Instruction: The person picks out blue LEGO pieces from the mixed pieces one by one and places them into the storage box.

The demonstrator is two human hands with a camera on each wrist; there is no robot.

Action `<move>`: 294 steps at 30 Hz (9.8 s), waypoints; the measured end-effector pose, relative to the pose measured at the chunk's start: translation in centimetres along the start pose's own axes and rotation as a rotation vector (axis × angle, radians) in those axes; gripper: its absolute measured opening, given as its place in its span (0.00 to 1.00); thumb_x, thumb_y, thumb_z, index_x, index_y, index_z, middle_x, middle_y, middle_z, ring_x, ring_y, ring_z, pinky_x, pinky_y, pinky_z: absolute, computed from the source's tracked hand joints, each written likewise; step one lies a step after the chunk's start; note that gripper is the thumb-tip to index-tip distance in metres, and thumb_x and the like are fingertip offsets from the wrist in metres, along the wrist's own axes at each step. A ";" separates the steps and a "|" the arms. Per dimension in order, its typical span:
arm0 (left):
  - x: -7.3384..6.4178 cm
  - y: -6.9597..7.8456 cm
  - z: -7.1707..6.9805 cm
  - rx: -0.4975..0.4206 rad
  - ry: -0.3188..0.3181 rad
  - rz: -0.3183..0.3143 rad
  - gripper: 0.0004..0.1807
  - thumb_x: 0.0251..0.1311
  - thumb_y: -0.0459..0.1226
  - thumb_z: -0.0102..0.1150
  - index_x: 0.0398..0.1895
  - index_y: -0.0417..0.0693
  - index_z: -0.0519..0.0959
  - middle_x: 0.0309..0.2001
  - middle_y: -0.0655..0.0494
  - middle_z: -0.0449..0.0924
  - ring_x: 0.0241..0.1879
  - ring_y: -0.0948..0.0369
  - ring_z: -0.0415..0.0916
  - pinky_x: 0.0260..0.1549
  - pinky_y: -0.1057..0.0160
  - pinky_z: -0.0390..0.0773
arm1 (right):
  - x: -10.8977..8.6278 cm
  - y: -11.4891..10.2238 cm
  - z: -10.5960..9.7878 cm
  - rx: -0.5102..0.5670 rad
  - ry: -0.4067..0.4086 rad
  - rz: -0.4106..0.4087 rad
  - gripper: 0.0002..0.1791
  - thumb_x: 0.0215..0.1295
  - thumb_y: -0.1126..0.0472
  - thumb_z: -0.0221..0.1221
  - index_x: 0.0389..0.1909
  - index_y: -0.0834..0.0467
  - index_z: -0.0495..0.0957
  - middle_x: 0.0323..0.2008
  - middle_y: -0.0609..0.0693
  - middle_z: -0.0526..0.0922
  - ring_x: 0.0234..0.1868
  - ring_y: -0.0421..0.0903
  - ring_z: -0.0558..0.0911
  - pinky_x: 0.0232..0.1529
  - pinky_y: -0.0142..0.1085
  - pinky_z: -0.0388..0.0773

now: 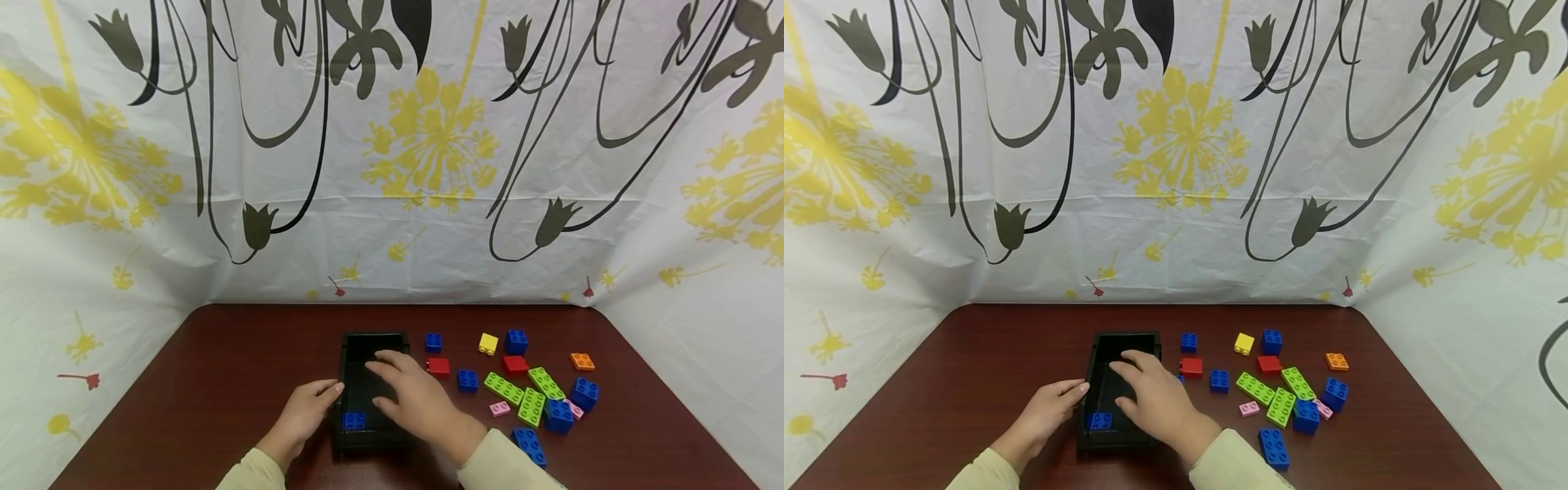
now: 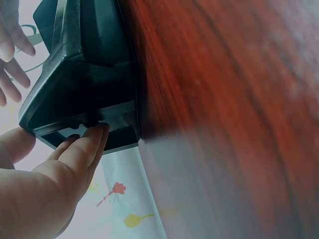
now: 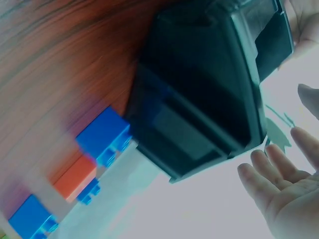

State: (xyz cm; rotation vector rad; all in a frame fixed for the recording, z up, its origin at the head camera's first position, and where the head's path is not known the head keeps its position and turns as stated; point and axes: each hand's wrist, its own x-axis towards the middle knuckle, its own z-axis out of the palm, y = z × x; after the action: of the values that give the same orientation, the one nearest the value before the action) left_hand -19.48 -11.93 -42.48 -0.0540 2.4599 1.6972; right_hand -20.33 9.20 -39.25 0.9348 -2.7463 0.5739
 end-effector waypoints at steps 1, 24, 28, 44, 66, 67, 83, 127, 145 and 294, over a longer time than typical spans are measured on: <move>0.0 0.0 0.0 0.000 0.002 -0.002 0.28 0.71 0.46 0.50 0.62 0.29 0.70 0.60 0.32 0.71 0.58 0.39 0.72 0.52 0.43 0.77 | -0.1 0.2 -0.2 0.018 0.013 0.009 0.29 0.61 0.54 0.66 0.64 0.52 0.73 0.65 0.52 0.70 0.63 0.50 0.72 0.49 0.42 0.83; 0.1 0.2 -0.2 0.017 -0.009 -0.024 0.28 0.71 0.46 0.49 0.63 0.31 0.70 0.60 0.33 0.71 0.56 0.39 0.73 0.52 0.43 0.77 | -2.8 4.0 -1.2 0.145 0.139 0.202 0.29 0.58 0.61 0.68 0.62 0.56 0.74 0.62 0.53 0.73 0.60 0.53 0.75 0.53 0.49 0.80; 0.1 0.3 -0.2 0.021 -0.011 -0.022 0.29 0.71 0.46 0.49 0.63 0.30 0.70 0.60 0.32 0.71 0.56 0.39 0.73 0.51 0.43 0.78 | -3.0 4.7 -0.7 0.142 0.116 0.244 0.30 0.57 0.61 0.68 0.62 0.56 0.74 0.62 0.54 0.72 0.61 0.54 0.74 0.56 0.51 0.78; 0.3 -0.1 -0.2 0.022 0.001 -0.010 0.28 0.71 0.47 0.50 0.62 0.30 0.71 0.59 0.33 0.73 0.56 0.40 0.73 0.51 0.44 0.78 | -2.7 5.9 0.4 0.128 -0.026 0.328 0.32 0.56 0.62 0.68 0.63 0.60 0.72 0.63 0.61 0.70 0.62 0.60 0.72 0.56 0.57 0.75; 0.2 0.0 -0.1 0.005 -0.004 -0.017 0.29 0.71 0.47 0.50 0.63 0.30 0.70 0.60 0.32 0.71 0.57 0.39 0.73 0.52 0.43 0.77 | -1.4 6.5 1.7 -0.013 -0.172 0.303 0.24 0.56 0.64 0.67 0.55 0.65 0.77 0.55 0.61 0.76 0.55 0.58 0.76 0.54 0.55 0.78; 0.2 -0.1 -0.1 0.005 -0.003 -0.016 0.29 0.71 0.47 0.50 0.63 0.30 0.70 0.60 0.32 0.72 0.56 0.39 0.73 0.52 0.43 0.78 | -1.4 6.6 1.7 -0.019 -0.171 0.298 0.24 0.57 0.64 0.67 0.54 0.65 0.77 0.54 0.61 0.76 0.55 0.57 0.77 0.53 0.55 0.78; 0.2 -0.1 -0.2 0.001 -0.005 -0.008 0.29 0.71 0.46 0.50 0.63 0.30 0.70 0.60 0.32 0.71 0.56 0.39 0.73 0.52 0.43 0.78 | -0.9 6.6 1.8 -0.064 -0.162 0.257 0.17 0.58 0.69 0.64 0.49 0.66 0.80 0.47 0.58 0.80 0.49 0.55 0.80 0.50 0.51 0.81; 0.1 -0.2 -0.1 -0.026 -0.020 -0.027 0.31 0.71 0.48 0.50 0.64 0.30 0.69 0.61 0.31 0.70 0.59 0.37 0.70 0.53 0.42 0.76 | -1.4 5.6 -0.2 0.005 -0.008 0.260 0.15 0.53 0.68 0.69 0.43 0.64 0.82 0.39 0.55 0.81 0.42 0.50 0.81 0.44 0.47 0.83; 0.3 -0.3 -0.1 -0.024 -0.016 -0.024 0.30 0.71 0.47 0.50 0.63 0.30 0.69 0.61 0.32 0.70 0.59 0.38 0.70 0.53 0.42 0.76 | -2.0 4.7 -2.2 0.060 0.072 0.313 0.18 0.56 0.64 0.69 0.48 0.62 0.81 0.44 0.54 0.80 0.43 0.46 0.81 0.44 0.44 0.84; 0.5 -0.5 -0.1 -0.041 -0.025 -0.010 0.30 0.71 0.46 0.51 0.62 0.28 0.70 0.59 0.31 0.72 0.57 0.39 0.72 0.51 0.44 0.78 | 2.8 -2.3 5.2 -0.101 -0.196 0.109 0.16 0.61 0.57 0.63 0.46 0.62 0.82 0.43 0.53 0.82 0.43 0.45 0.82 0.44 0.36 0.83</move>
State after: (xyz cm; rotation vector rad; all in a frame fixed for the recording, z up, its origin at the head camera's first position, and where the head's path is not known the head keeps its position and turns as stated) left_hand -19.93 -12.21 -42.99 -0.0492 2.4033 1.7330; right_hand -21.34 3.87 -42.43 0.8649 -2.9832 0.3733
